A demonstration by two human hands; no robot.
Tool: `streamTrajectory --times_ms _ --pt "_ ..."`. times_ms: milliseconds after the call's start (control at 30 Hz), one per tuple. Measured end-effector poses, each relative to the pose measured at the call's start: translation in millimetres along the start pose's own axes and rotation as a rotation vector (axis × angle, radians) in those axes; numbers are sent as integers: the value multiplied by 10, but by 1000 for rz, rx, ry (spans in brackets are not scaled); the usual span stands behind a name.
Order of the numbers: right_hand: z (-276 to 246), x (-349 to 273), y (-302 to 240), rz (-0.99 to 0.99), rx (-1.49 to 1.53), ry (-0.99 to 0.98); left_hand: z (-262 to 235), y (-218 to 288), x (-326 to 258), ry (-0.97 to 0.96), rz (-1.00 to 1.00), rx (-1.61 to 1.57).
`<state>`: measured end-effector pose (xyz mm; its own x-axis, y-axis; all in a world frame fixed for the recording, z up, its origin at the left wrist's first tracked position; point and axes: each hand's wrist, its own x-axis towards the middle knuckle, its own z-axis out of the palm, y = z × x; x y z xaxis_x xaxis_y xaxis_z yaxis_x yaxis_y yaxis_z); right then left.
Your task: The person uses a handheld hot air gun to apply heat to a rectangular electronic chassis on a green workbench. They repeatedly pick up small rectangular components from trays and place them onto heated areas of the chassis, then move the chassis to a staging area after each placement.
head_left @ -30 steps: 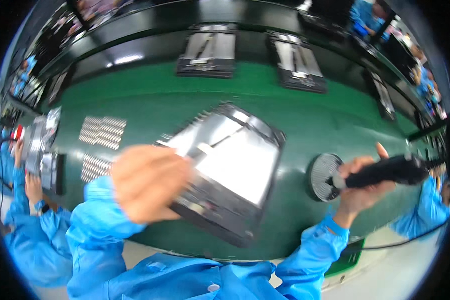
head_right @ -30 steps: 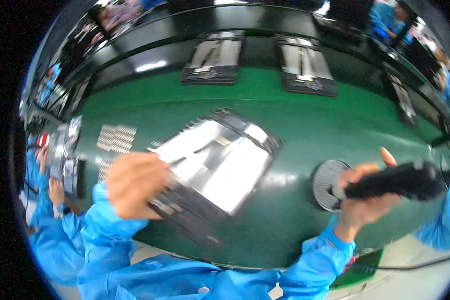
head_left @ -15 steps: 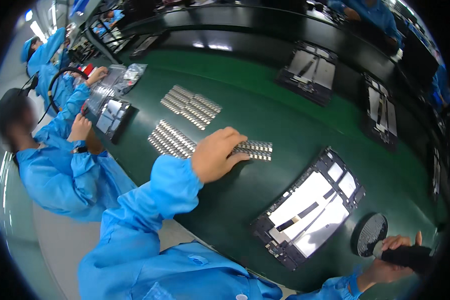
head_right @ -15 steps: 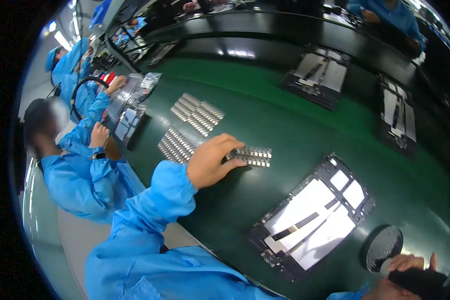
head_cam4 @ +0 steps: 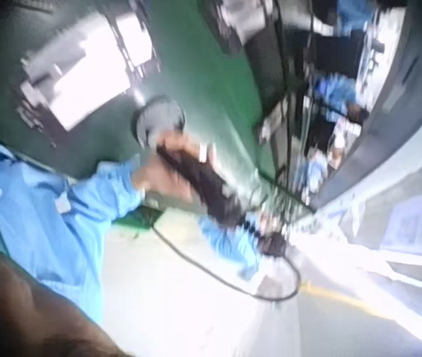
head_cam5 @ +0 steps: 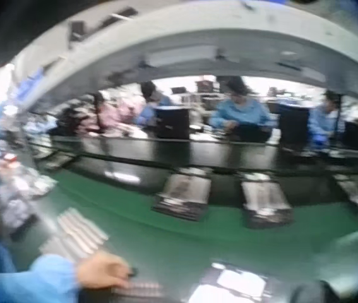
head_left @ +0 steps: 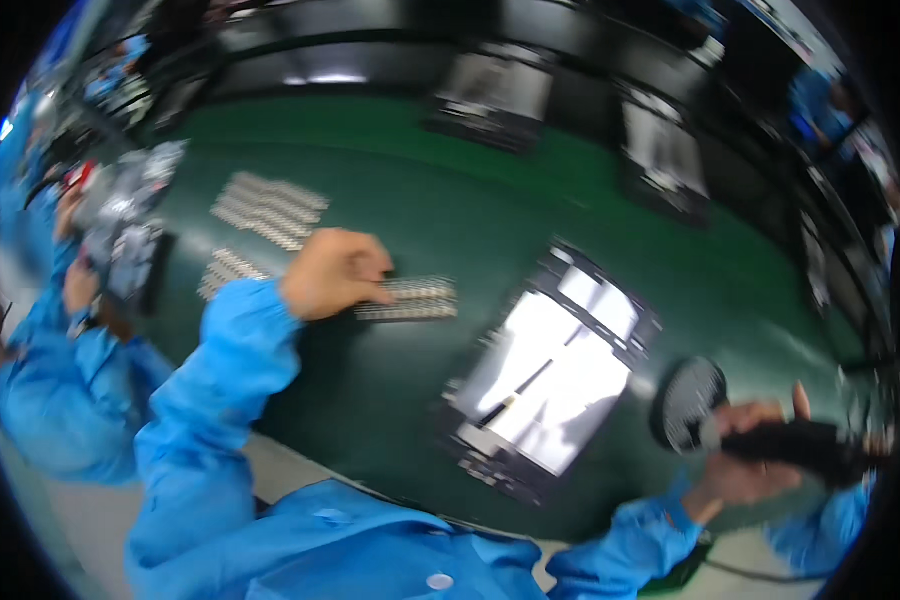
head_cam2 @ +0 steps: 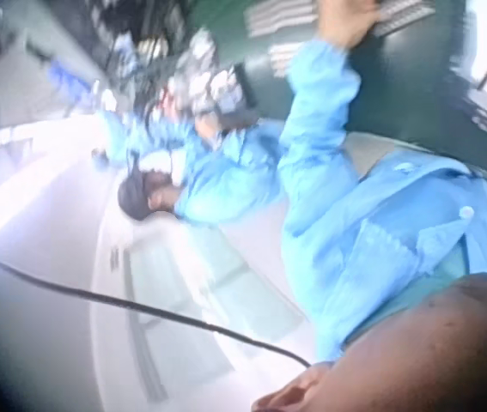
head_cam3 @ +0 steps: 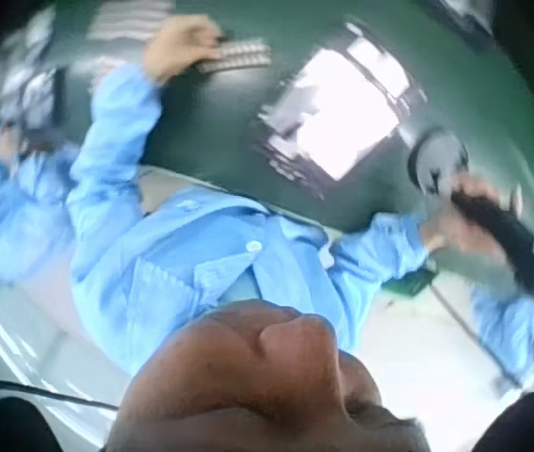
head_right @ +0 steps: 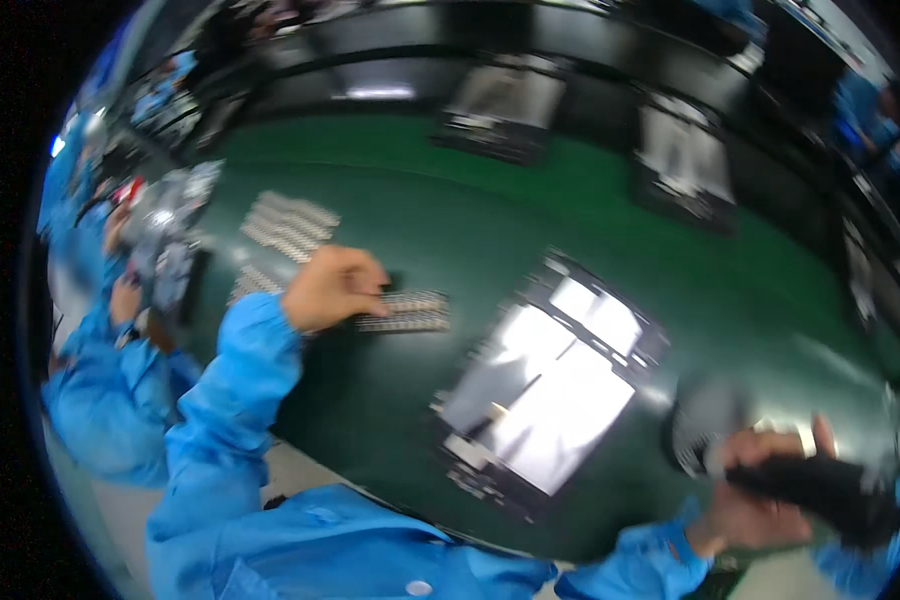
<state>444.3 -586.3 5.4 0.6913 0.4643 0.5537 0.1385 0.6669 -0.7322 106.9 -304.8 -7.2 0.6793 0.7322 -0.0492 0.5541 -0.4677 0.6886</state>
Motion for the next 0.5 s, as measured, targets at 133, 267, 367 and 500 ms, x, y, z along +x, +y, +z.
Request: streamTrajectory --times_ms 133,267,367,500 --pt "96 190 -42 -59 -350 251 197 235 -68 116 266 235" --pt "18 284 33 38 -515 292 413 421 -122 284 399 184" --pt "121 351 159 67 -467 240 607 503 -123 320 436 -50" --pt "227 346 199 102 -474 179 916 694 -144 233 567 -278"
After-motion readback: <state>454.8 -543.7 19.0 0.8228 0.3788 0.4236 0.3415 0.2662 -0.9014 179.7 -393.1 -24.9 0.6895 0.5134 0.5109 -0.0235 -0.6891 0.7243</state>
